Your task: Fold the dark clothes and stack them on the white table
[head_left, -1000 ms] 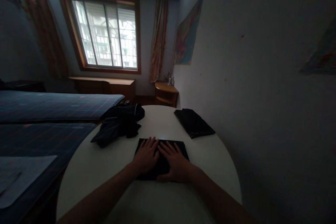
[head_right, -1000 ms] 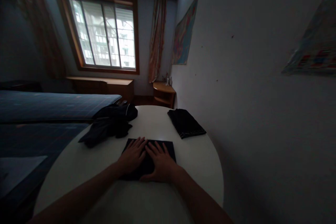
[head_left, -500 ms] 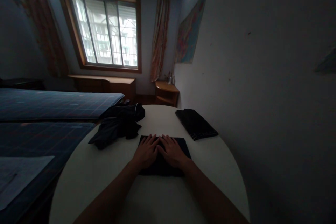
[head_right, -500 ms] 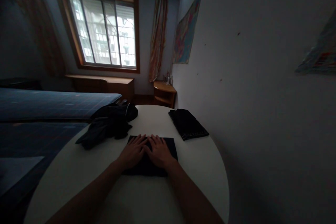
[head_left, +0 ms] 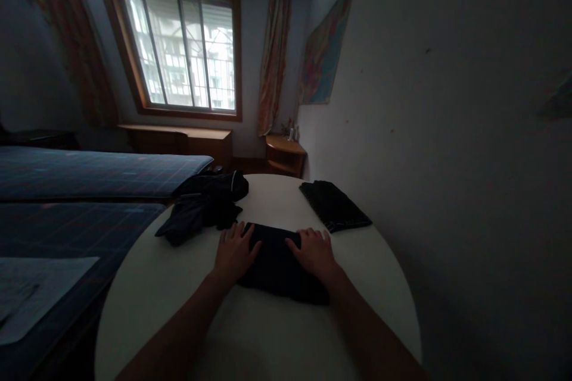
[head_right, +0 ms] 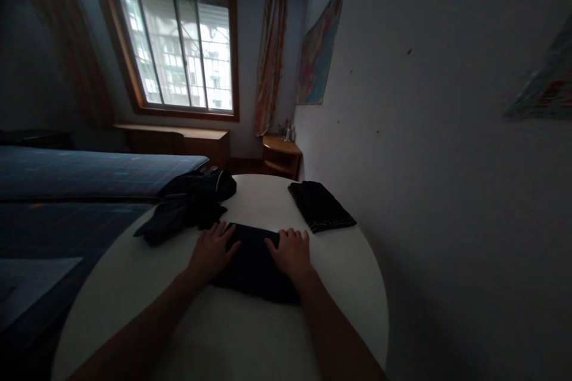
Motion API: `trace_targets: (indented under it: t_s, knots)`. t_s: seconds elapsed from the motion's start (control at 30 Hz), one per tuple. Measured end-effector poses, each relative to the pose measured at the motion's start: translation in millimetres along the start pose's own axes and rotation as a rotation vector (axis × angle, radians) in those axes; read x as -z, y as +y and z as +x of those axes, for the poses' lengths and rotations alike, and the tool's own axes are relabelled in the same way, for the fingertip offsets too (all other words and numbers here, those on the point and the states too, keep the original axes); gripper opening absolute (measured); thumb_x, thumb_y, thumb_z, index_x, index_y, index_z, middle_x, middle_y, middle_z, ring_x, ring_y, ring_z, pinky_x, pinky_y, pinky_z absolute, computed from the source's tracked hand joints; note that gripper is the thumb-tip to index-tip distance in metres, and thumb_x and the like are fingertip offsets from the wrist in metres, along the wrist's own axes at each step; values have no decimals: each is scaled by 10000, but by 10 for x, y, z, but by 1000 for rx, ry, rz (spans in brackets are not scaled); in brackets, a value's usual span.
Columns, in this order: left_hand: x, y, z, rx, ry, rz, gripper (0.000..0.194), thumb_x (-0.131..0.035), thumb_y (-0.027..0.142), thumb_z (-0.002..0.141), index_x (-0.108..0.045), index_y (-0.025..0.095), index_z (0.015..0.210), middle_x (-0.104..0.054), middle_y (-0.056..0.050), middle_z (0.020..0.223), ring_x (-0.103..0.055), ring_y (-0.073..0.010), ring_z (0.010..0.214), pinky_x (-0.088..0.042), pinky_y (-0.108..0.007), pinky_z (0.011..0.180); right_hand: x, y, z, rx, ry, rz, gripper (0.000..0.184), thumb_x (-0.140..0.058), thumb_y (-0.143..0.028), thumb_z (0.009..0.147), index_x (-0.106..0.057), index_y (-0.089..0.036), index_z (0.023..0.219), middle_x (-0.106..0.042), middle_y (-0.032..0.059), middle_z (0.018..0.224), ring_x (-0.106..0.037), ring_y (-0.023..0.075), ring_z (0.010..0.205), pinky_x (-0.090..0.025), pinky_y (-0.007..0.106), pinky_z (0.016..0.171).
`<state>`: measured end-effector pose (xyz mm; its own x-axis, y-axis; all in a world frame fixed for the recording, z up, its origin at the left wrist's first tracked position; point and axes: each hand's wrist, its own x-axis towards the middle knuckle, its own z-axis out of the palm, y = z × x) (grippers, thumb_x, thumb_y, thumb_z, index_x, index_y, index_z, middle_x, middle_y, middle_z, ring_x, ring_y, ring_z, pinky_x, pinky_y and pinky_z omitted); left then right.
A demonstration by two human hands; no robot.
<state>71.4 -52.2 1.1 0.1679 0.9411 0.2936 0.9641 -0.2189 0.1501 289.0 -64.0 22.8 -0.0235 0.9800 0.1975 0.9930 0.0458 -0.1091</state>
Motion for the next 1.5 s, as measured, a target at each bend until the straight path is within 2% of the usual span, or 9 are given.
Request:
trace_targets:
  t_s: [0.1,0.2,0.47,0.73,0.97,1.07,1.27,1.4,1.5]
  knots:
    - [90,55,-44,31,21,-44,523,-491,434,943,-491,192,1407,-527,-164,1426,-488,-334,1293,-398,-470,1032,112,42,-32,-44,-10,-31,644,-306,-642,966,-707,-145,1045,-700,177,1061,-614,318,1057,-310,513,1023]
    - [119,82,-71,70,-40,-90,565,-475,451,943,-454,157,1425,-633,-174,1275,-565,-347,1180,-470,-447,933,154,93,-30,-37,-69,10,621,-319,-647,962,-710,-167,1002,-712,160,1019,-640,293,1006,-390,444,922]
    - [-6,-64,47,71,-48,-428,563,-624,268,836,-477,128,1361,-567,-170,1374,-546,-285,1253,-419,-400,1056,93,149,33,42,-155,154,491,-414,-581,965,-671,-169,1032,-720,133,1007,-666,246,940,-437,326,778]
    - [63,-71,93,146,-107,-847,592,-575,80,787,-456,127,1365,-661,-125,1193,-669,-213,1028,-531,-344,888,159,338,33,219,-201,343,306,-546,-440,935,-674,-168,991,-722,93,984,-660,210,886,-439,288,751]
    - [200,-54,110,-5,-37,-994,519,-594,162,770,-564,170,1288,-665,-72,1204,-661,-203,1013,-532,-343,896,212,416,43,266,-195,557,467,-537,-549,913,-643,-177,1175,-699,99,1130,-651,229,1009,-469,333,877]
    - [228,-48,105,-52,0,-986,506,-590,189,776,-577,195,1282,-671,-57,1197,-641,-208,1064,-520,-360,932,253,386,28,294,-193,634,426,-527,-547,920,-654,-182,1101,-706,79,1097,-653,218,981,-477,326,860]
    - [196,-66,85,-24,-87,-964,525,-655,290,769,-549,174,1269,-678,-94,1190,-660,-242,1044,-532,-391,914,292,359,10,304,-140,634,287,-574,-454,917,-633,-186,1001,-707,55,997,-648,204,915,-466,305,809]
    - [163,-79,48,31,-221,-1020,604,-660,360,789,-459,162,1323,-716,-106,1098,-701,-247,940,-568,-384,808,289,402,27,279,-113,636,271,-562,-435,927,-618,-192,1033,-703,59,1044,-645,200,941,-460,307,840]
    - [157,-87,31,4,-228,-988,651,-674,330,771,-429,150,1347,-722,-106,1065,-707,-243,906,-565,-370,787,260,449,48,231,-108,600,284,-551,-441,934,-604,-198,1071,-700,65,1069,-647,203,960,-461,311,847]
